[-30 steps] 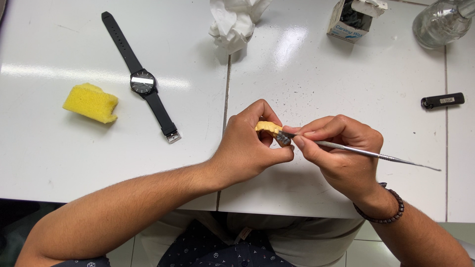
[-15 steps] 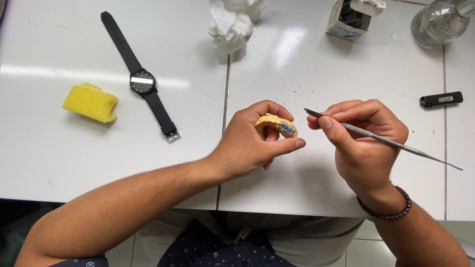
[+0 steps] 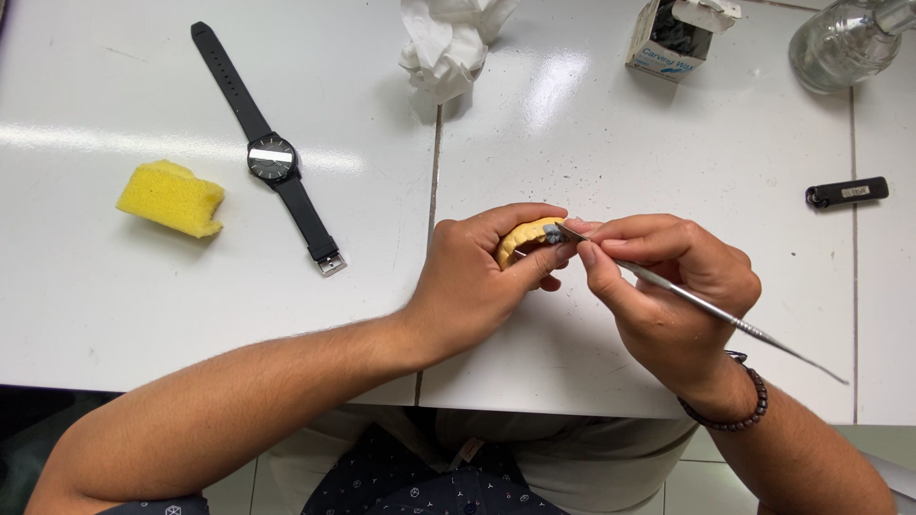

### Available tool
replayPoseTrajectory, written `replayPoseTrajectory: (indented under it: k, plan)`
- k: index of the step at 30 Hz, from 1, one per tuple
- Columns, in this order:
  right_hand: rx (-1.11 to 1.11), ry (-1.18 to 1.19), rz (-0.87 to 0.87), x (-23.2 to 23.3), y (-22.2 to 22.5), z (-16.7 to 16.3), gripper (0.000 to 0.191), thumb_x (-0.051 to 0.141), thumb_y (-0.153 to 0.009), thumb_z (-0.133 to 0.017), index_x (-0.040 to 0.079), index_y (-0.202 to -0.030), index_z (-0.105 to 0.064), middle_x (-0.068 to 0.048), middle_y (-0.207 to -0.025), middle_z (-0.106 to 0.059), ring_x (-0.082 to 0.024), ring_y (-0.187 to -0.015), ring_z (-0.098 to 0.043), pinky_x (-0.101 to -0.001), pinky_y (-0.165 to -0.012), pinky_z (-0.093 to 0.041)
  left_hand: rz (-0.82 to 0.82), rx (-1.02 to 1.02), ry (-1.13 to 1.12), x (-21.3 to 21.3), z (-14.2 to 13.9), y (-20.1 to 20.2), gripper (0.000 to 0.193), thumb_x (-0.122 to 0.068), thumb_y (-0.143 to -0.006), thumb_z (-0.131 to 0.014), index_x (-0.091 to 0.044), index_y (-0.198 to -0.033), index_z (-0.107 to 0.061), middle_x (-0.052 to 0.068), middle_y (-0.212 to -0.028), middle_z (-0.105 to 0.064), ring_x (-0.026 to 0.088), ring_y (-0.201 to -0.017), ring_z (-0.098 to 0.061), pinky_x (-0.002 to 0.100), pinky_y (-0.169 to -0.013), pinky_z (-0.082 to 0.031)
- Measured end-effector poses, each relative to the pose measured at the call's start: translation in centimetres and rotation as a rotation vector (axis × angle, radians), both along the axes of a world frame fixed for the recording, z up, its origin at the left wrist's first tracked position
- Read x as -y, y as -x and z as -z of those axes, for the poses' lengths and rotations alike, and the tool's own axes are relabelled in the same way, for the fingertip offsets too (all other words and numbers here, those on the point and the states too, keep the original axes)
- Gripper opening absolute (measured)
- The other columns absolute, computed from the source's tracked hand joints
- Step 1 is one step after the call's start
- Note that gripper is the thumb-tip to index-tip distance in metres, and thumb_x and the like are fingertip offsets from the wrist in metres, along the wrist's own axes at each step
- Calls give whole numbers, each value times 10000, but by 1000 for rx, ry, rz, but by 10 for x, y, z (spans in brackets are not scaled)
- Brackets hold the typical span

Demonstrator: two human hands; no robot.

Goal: The person holds a dental plaster model with artificial teeth in one hand and uses a metal wax carver to sculpt and refine blue wax on the teeth, rotating the model to work different surfaces. They periodically reposition the model and continue carving the wax pattern throughout the episode.

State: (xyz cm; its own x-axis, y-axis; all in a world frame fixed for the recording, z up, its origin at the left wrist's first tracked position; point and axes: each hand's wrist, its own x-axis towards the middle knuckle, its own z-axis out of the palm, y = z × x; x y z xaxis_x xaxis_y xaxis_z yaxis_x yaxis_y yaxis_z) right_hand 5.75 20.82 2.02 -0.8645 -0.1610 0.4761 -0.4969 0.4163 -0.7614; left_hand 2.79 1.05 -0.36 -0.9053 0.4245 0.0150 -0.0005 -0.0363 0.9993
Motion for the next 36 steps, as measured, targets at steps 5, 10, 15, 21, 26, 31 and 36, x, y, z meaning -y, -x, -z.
replayPoseTrajectory:
  k: [5,10,15,21,26,31,36]
  plan:
    - [-94,-62,11,6,-4,-3,196,-109,-966,-758,-21,-959,-583,-200,-1042,-737,-262,-1038,-776,-266,-843,-690,-62,-241,123,0,-1,-5,304,-132,-1002,-703,-17,-1280,-658,84,-959,-803,125,-799,-809,225,-671,-679]
    - [-127,-98,31,9,-3,-4,214,-107,-950,-773,-16,-930,-581,-200,-1033,-746,-257,-999,-786,-247,-775,-691,-72,-301,124,0,1,-5,294,-92,-1001,-690,-11,-1280,-646,88,-958,-795,125,-790,-803,221,-672,-680]
    - [-120,-78,18,9,-2,-1,200,-105,-954,-767,-18,-937,-587,-203,-1038,-750,-250,-988,-789,-250,-781,-697,-74,-349,133,0,4,-4,281,-84,-1009,-690,-7,-1275,-643,91,-955,-794,120,-799,-797,221,-680,-678]
    - [-89,-53,10,9,-4,1,198,-91,-964,-766,-14,-944,-584,-199,-1041,-754,-251,-1001,-787,-250,-787,-692,-66,-295,103,0,3,-5,264,-80,-1015,-672,-5,-1266,-650,95,-973,-793,135,-806,-810,216,-675,-696]
    - [-109,-66,24,10,-3,0,187,-91,-972,-761,-22,-954,-587,-200,-1034,-749,-240,-967,-792,-251,-771,-701,-73,-282,102,-1,2,-6,278,-97,-1013,-675,9,-1268,-644,103,-952,-795,145,-799,-813,217,-666,-697]
    - [-120,-81,27,11,-2,0,193,-90,-968,-763,-21,-946,-585,-196,-1023,-751,-237,-945,-796,-246,-755,-700,-75,-281,108,-1,2,-5,278,-97,-1013,-669,16,-1266,-643,108,-952,-793,147,-784,-811,216,-651,-696]
    - [-116,-56,0,12,-2,1,177,-91,-957,-760,-21,-951,-597,-201,-1026,-749,-256,-975,-787,-257,-772,-696,-95,-309,90,-2,3,-5,262,-90,-1019,-670,12,-1260,-651,107,-959,-796,148,-801,-814,230,-668,-651]
